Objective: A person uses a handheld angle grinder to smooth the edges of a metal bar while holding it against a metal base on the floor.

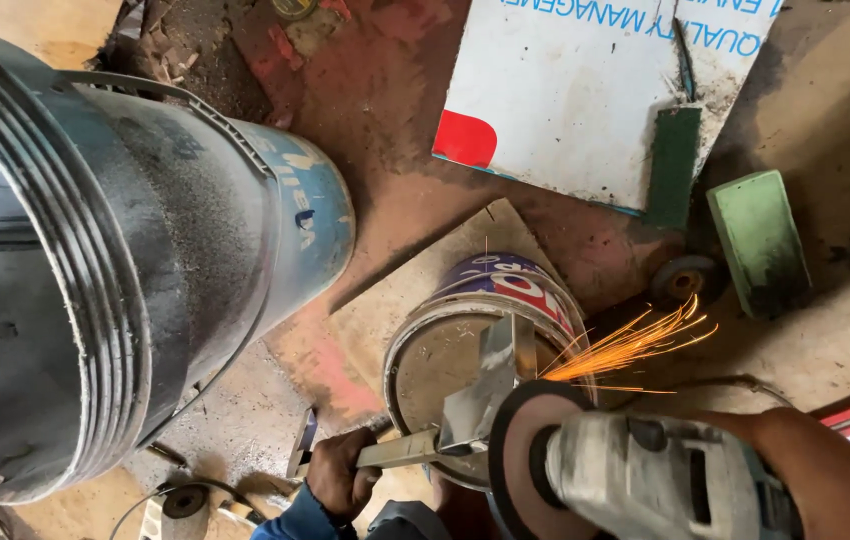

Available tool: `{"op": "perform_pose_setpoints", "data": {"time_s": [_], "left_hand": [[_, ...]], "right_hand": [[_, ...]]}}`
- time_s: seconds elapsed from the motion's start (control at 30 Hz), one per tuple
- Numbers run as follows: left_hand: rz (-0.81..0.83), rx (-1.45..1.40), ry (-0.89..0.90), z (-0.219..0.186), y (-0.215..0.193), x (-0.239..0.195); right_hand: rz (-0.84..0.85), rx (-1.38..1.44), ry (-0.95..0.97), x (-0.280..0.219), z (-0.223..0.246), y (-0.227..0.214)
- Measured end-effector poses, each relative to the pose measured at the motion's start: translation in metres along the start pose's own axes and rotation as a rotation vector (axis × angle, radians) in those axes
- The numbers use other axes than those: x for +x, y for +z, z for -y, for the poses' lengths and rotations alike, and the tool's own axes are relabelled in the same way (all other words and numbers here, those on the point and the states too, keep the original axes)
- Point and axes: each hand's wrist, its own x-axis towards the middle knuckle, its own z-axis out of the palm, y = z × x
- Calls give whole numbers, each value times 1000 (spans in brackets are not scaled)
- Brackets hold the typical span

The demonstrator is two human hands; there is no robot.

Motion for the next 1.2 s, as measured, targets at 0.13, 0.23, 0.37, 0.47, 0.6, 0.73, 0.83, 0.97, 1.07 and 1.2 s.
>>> {"op": "perform_pose_setpoints", "data": {"time_s": [0.13, 0.23, 0.37, 0.47, 0.6, 0.73, 0.83, 0.97, 1.07, 1.2], "left_hand": [[2, 7, 31, 0, -2, 0], [3, 9, 7, 2, -2, -4], [31, 27, -7, 1, -2, -8], [33, 24, -18, -2, -4, -10], [20, 17, -10, -3, -5, -11], [-27, 16, 77, 3, -2, -12], [7, 34, -8, -2, -5, -12], [6, 9, -3, -6, -5, -8], [3, 4, -9, -9, -6, -8], [16, 29, -45, -2, -2, -13]], "right_hand": [[3, 18, -20, -23, 41, 118], [69, 71, -53, -27, 30, 119], [26, -80, -75, -39, 22, 120], [106, -329, -309, -20, 17, 98], [190, -556, -450, -12, 24, 83], [171, -484, -415, -20, 37, 88], [372, -490, -633, -19, 37, 88], [203, -519, -579, -19, 28, 91], [-14, -530, -229, -59, 46, 124], [-158, -571, 94, -106, 82, 155]]}}
